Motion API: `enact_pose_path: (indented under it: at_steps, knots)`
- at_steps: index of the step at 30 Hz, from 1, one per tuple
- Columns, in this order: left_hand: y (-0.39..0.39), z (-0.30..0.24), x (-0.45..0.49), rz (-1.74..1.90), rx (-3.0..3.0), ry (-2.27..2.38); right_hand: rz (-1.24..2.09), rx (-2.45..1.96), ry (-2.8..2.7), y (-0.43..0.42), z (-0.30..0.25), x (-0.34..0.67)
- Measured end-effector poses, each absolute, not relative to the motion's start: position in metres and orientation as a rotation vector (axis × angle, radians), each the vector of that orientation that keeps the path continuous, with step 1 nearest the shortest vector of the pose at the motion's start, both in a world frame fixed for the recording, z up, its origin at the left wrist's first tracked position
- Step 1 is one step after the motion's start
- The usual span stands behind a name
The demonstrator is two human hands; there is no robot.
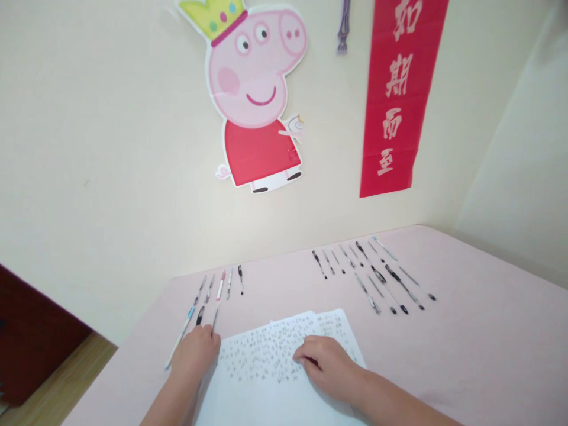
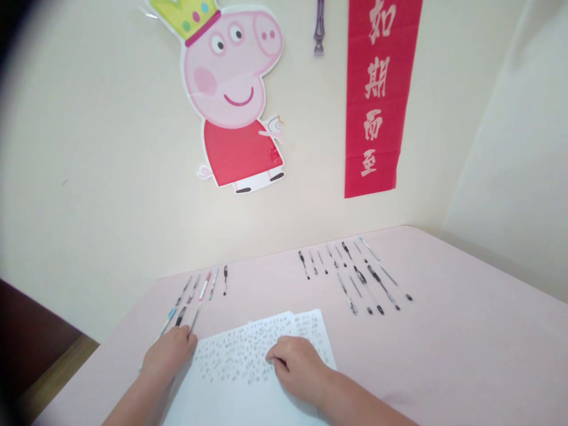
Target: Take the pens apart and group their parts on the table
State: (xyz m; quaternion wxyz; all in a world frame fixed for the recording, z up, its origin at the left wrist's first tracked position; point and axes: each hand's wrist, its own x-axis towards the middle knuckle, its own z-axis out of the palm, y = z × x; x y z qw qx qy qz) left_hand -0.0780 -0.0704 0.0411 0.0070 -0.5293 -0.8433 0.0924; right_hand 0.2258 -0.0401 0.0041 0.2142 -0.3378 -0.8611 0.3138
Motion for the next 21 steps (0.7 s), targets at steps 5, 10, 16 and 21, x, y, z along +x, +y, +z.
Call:
enact_pose_path:
  at_steps: [5,10,16,21]
  knots:
    - [-0.066,0.049,-0.073,0.258,-1.606,-2.588,0.869,-0.939,-2.409,-0.041,0.004,0.226]
    - [-0.048,0.057,-0.039,0.158,-1.679,-2.422,0.802,-1.024,-2.427,-0.043,0.008,0.225]
    - [-0.012,0.064,0.053,-0.117,-2.149,-2.220,0.703,-0.947,-2.437,-0.044,0.009,0.227]
    - [0.024,0.068,0.155,-0.114,-2.651,-2.015,0.763,-0.864,-2.498,-0.042,-0.002,0.223]
